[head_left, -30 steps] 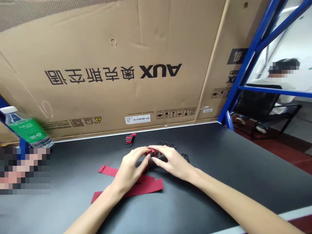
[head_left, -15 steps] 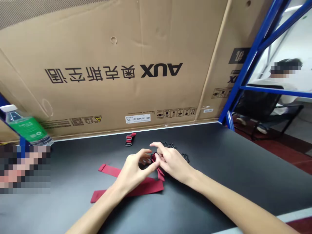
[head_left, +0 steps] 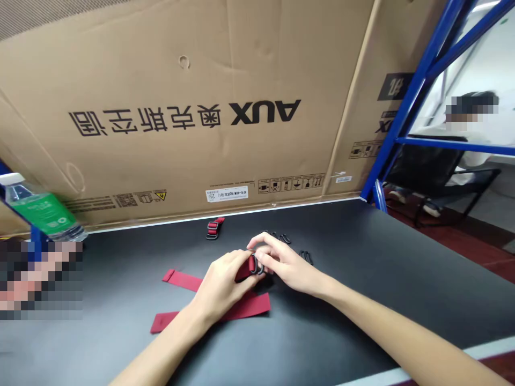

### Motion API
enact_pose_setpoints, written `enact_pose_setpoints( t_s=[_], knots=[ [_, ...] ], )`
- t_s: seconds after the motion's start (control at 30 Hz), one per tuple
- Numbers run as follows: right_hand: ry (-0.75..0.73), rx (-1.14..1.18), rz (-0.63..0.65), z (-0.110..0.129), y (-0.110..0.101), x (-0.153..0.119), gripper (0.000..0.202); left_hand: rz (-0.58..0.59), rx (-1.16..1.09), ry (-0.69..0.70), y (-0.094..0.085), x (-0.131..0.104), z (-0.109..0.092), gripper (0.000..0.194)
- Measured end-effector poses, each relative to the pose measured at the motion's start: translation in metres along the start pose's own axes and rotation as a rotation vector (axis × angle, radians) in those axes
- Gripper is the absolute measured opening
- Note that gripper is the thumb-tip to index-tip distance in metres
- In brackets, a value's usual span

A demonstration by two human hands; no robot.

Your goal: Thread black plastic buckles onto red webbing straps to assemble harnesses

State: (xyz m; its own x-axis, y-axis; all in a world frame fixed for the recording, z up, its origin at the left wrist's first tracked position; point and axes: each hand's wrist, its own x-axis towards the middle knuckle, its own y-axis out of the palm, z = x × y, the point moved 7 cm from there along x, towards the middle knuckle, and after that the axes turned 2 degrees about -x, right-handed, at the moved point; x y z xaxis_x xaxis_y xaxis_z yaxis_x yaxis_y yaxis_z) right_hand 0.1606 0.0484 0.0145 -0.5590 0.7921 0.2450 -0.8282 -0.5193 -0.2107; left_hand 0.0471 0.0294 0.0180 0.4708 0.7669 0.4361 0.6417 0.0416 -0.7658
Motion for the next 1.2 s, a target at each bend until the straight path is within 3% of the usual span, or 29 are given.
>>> enact_pose_setpoints(
  t_s=[0.23,0.5,0.67,0.83,1.03,1.2],
  knots=[
    [-0.021,-0.031,-0.045,0.012,-0.015,0.001,0.019,-0.077,-0.024,0.107,-0.02,0.004,-0.004,0.021],
    [-0.037,-0.352,-0.043,0.014,-0.045,0.0,0.028,-0.095,0.145,0.126,-0.035,0.001,0.018,0.021],
    [-0.133,-0.55,0.012,0.012,-0.028,0.0,0.024,-0.077,0.23,0.204,-0.023,-0.003,0.007,0.026],
    [-0.181,-0.496,0.008,0.019,-0.013,0.0,0.027,-0.082,0.319,0.327,-0.017,-0.003,-0.006,0.032],
    [-0.186,-0.446,-0.081,0.032,-0.04,-0.001,0.029,-0.041,0.233,0.159,-0.031,0.001,0.024,0.029],
    [-0.136,-0.654,0.004,0.013,-0.034,-0.001,0.041,0.008,0.154,0.014,-0.021,0.002,0.033,0.039]
  ],
)
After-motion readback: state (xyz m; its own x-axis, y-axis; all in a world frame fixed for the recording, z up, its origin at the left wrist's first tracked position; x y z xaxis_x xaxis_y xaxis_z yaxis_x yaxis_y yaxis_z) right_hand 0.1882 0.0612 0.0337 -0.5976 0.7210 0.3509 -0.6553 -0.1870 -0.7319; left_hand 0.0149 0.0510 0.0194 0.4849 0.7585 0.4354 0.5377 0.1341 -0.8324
